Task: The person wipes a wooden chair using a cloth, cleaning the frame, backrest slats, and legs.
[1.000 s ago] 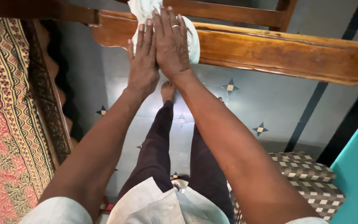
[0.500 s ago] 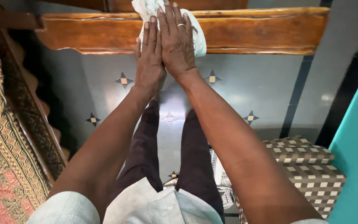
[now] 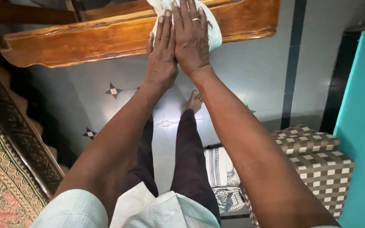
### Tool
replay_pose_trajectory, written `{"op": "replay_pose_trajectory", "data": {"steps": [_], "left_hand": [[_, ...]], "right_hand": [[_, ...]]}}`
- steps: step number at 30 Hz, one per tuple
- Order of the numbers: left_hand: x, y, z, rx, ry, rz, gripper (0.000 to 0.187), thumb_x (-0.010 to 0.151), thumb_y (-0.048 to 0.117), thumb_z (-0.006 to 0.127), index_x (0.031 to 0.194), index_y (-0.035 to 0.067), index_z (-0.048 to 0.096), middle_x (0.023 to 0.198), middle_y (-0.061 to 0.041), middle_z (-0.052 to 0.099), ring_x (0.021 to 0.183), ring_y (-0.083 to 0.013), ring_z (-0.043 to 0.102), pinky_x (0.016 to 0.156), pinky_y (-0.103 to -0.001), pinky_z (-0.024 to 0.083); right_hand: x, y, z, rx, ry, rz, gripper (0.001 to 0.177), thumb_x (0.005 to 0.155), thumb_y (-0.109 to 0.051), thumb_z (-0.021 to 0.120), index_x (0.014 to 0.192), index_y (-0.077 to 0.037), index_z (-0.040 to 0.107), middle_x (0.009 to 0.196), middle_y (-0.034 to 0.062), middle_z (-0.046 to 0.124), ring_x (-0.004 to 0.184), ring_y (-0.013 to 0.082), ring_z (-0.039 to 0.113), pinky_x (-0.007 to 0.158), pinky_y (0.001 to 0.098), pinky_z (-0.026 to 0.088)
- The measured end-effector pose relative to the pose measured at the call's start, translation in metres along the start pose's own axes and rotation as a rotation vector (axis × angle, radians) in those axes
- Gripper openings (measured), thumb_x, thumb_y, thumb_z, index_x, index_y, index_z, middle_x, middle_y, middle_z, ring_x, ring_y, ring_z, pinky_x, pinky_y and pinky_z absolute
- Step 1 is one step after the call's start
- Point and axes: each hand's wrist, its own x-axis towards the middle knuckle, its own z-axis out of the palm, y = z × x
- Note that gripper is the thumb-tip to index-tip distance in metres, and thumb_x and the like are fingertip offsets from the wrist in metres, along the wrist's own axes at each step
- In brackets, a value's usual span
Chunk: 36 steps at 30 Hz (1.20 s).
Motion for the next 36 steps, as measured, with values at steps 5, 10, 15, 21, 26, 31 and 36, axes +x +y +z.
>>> {"op": "replay_pose_trajectory", "data": {"steps": [5,10,15,21,26,31,36], "left_hand": [[0.015,0.025,0.014,-0.008,-0.01,0.016,0.082,0.095,0.005,0.05,0.17,0.008,0.017,0.178,-0.01,0.007,0.166,-0.0283,0.006,0.133,-0.05,0.005],[0.026,0.044,0.028,0.018,0.004,0.072,0.084,0.095,0.003,0.05,0.171,0.008,0.016,0.179,-0.009,0.006,0.167,-0.0272,0.005,0.135,-0.049,0.007],[0.036,0.063,0.036,0.037,-0.039,0.104,0.082,0.093,0.002,0.05,0.169,0.004,0.02,0.178,-0.011,0.006,0.166,-0.0287,0.006,0.134,-0.049,0.009],[0.052,0.079,0.052,0.092,-0.014,0.158,0.078,0.093,0.004,0.053,0.167,0.002,0.027,0.176,-0.012,0.011,0.165,-0.0276,0.009,0.134,-0.047,0.01],[0.06,0.094,0.055,0.131,-0.061,0.175,0.075,0.094,0.004,0.051,0.166,0.003,0.029,0.175,-0.012,0.014,0.164,-0.0279,0.01,0.133,-0.045,0.011],[0.068,0.106,0.056,0.112,-0.073,0.226,0.071,0.099,0.005,0.051,0.166,0.0,0.029,0.175,-0.013,0.015,0.163,-0.0288,0.011,0.133,-0.047,0.011],[0.077,0.116,0.055,0.1,-0.1,0.241,0.069,0.099,0.008,0.053,0.163,-0.001,0.031,0.173,-0.014,0.019,0.162,-0.0302,0.013,0.131,-0.047,0.013]], "right_hand": [[-0.007,0.025,-0.018,-0.011,0.049,-0.001,0.045,0.11,-0.016,0.051,0.152,0.0,0.048,0.159,0.0172,0.044,0.152,0.0345,0.034,0.127,0.0534,0.022],[-0.012,0.046,-0.037,-0.023,0.078,0.001,0.046,0.107,-0.014,0.053,0.151,0.0,0.05,0.153,0.0171,0.05,0.147,0.0354,0.04,0.125,0.0543,0.023],[-0.018,0.063,-0.059,0.007,0.132,0.012,0.044,0.105,-0.012,0.055,0.147,0.001,0.053,0.146,0.0161,0.055,0.141,0.0363,0.046,0.123,0.0542,0.026],[-0.024,0.083,-0.074,-0.022,0.203,0.0,0.039,0.105,-0.013,0.057,0.141,0.002,0.056,0.139,0.0162,0.058,0.131,0.0372,0.051,0.119,0.0545,0.029],[-0.027,0.095,-0.082,-0.035,0.277,0.012,0.034,0.103,-0.011,0.059,0.136,-0.001,0.059,0.128,0.0146,0.061,0.123,0.0372,0.055,0.114,0.0539,0.032],[-0.032,0.107,-0.09,-0.027,0.287,0.056,0.032,0.102,-0.007,0.059,0.134,-0.001,0.06,0.123,0.0156,0.063,0.115,0.036,0.057,0.115,0.0529,0.033],[-0.033,0.116,-0.09,-0.025,0.348,0.07,0.029,0.101,-0.007,0.059,0.13,-0.002,0.061,0.12,0.0145,0.064,0.114,0.0365,0.058,0.112,0.0509,0.036]]}}
